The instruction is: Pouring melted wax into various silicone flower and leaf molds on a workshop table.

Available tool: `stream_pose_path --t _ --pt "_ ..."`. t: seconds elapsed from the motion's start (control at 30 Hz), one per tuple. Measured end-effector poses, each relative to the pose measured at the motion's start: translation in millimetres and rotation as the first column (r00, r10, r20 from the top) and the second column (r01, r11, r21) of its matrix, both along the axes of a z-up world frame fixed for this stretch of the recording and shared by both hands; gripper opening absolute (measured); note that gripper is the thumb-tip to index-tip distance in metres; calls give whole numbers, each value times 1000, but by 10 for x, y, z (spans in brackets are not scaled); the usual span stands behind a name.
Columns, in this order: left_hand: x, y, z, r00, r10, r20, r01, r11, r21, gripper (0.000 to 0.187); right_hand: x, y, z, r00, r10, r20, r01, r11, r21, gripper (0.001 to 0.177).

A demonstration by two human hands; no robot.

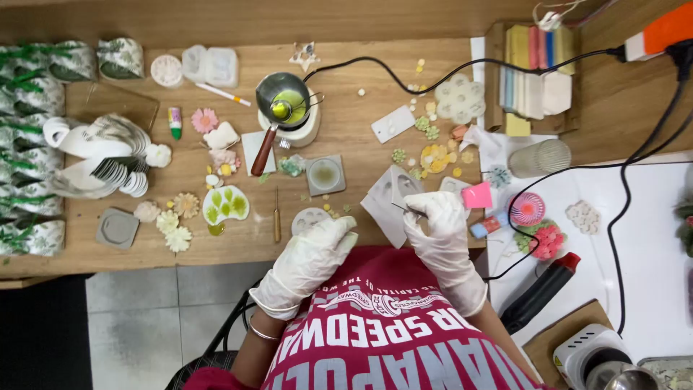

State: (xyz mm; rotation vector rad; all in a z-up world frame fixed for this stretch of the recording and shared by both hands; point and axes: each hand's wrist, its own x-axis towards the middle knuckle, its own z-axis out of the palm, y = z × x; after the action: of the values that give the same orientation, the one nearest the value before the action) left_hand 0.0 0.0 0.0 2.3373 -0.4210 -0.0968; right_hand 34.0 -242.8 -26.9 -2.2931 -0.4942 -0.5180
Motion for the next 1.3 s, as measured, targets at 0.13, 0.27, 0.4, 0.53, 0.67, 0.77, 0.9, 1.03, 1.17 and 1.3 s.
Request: stream_pose_path --t 0.13,0.27,0.4,0.53,0.67,0.77,0.9,1.03,1.17,1.3 --pt "-292 442 -239 990 135 -38 -130 986 104 12 269 223 -706 997 60 -51 -67 985 -160 23" --pt "-401 750 -199 977 207 39 -211 950 232 18 679 399 -1339 980 191 53 -143 864 -482 20" --pt "-554 927 -254 967 201 158 -245 906 345 25 926 506 -2081 969 159 -188 -238 807 -541 9" --pt "-604 1064 -319 955 294 39 -291 906 306 27 787 533 -1813 938 57 -341 -198 899 -392 12" --pt "-534 1260 -422 955 283 85 -295 914 279 28 451 367 -1294 952 -3 -308 -6 1000 -30 20" --pt "-320 1357 -451 941 312 129 -334 915 226 29 311 109 -1440 814 -175 -554 196 980 -22 21" --pt "-30 1442 -536 870 477 -122 -472 879 68 34 154 15 -1270 627 -212 -750 -18 958 -286 29" --pt "239 1627 -900 944 305 126 -327 916 232 37 -109 150 -1262 503 -257 -825 -149 914 -376 33" --pt "675 1540 -811 790 427 -440 -571 772 -278 52 -177 302 -1089 421 -199 -885 -110 957 -267 39" --pt "1039 1480 -732 606 196 -771 -740 496 -455 66 34 387 -878 446 -109 -888 108 992 -67 49"
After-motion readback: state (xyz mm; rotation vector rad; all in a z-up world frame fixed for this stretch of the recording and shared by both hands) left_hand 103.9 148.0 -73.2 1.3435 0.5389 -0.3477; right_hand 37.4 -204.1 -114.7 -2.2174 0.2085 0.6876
